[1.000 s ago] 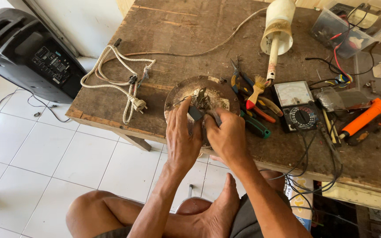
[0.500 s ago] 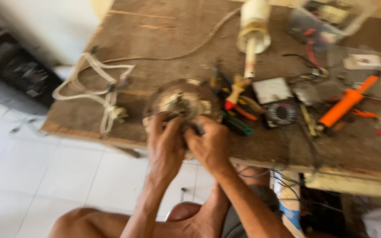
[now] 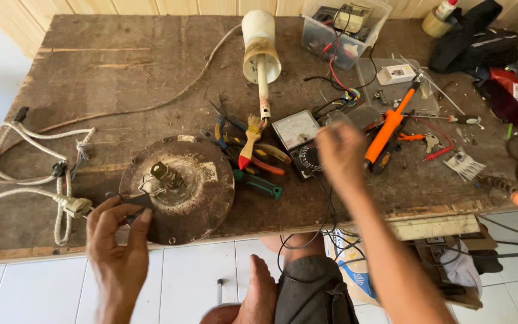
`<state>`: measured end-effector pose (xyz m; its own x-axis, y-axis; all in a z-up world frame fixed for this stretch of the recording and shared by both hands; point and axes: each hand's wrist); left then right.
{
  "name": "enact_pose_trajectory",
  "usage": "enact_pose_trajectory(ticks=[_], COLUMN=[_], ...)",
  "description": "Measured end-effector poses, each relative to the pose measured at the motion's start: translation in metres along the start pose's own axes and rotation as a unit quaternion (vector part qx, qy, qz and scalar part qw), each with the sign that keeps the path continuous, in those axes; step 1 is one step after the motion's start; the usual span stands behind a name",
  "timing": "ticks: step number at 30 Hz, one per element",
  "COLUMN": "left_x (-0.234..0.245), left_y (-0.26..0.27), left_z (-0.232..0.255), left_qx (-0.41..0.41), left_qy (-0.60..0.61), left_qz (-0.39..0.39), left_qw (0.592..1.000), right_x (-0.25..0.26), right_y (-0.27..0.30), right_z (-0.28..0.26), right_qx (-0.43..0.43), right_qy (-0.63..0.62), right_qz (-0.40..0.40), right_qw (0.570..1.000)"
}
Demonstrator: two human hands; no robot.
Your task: The person cleans a circular metal electrical component with a brush, then uses pliers and a screwdriver to manipulate wires and a small black component attached to it. The person continues to adjust and connect wires on the component.
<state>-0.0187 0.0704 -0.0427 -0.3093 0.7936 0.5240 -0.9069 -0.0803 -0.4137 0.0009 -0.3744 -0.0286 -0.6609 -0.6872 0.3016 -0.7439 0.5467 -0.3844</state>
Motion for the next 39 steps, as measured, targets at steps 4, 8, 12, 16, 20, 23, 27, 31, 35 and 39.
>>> enact_pose_trajectory(ticks=[4,8,12,16,20,23,27,31,35,39], left_x=[0.008,0.001,0.004,0.005,0.015,0.021,0.031,0.036,0.042,0.044], left_y=[-0.004,-0.008,-0.008,-0.009,-0.012,-0.011,-0.011,-0.013,-0.021,-0.043], left_z=[-0.008,-0.023,-0.016,-0.021,-0.025,-0.018,-0.008,-0.007,0.011,0.014], left_qx=[-0.015,0.016,0.068,0.111,0.123,0.122,0.132,0.170,0.256,0.265], left_qy=[0.042,0.075,0.196,0.242,0.294,0.370,0.382,0.514,0.528,0.376], left_qz=[-0.017,-0.025,-0.010,0.049,0.039,0.054,0.063,0.073,0.057,0.069], left_qw=[0.999,0.997,0.978,0.963,0.947,0.919,0.913,0.838,0.808,0.885], right_x=[0.087,0.140,0.176,0.149,0.139,0.124,0.077,0.039,-0.002,-0.032], right_y=[-0.096,-0.159,-0.203,-0.136,-0.091,-0.044,0.029,0.070,0.096,0.114], right_z=[0.082,0.140,0.239,0.144,0.190,0.206,0.064,0.005,-0.010,-0.031], right_qx=[-0.104,-0.154,-0.150,-0.215,-0.175,-0.126,-0.025,0.067,0.190,0.196], right_qy=[0.116,0.156,0.006,-0.007,-0.077,-0.043,0.013,0.209,0.187,0.203], right_qz=[0.045,0.066,0.131,0.097,0.010,-0.002,-0.068,-0.099,-0.144,-0.161], right_qw=[0.987,0.973,0.980,0.972,0.981,0.991,0.997,0.971,0.953,0.946])
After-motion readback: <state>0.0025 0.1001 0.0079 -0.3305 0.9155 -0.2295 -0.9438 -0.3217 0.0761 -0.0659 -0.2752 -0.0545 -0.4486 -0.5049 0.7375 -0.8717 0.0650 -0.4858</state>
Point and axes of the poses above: each hand's wrist, its own y-axis away from the middle knuckle, its own x-axis out of the back of the hand, z = x × y, and after that the axes turned 8 degrees about -y, right-handed
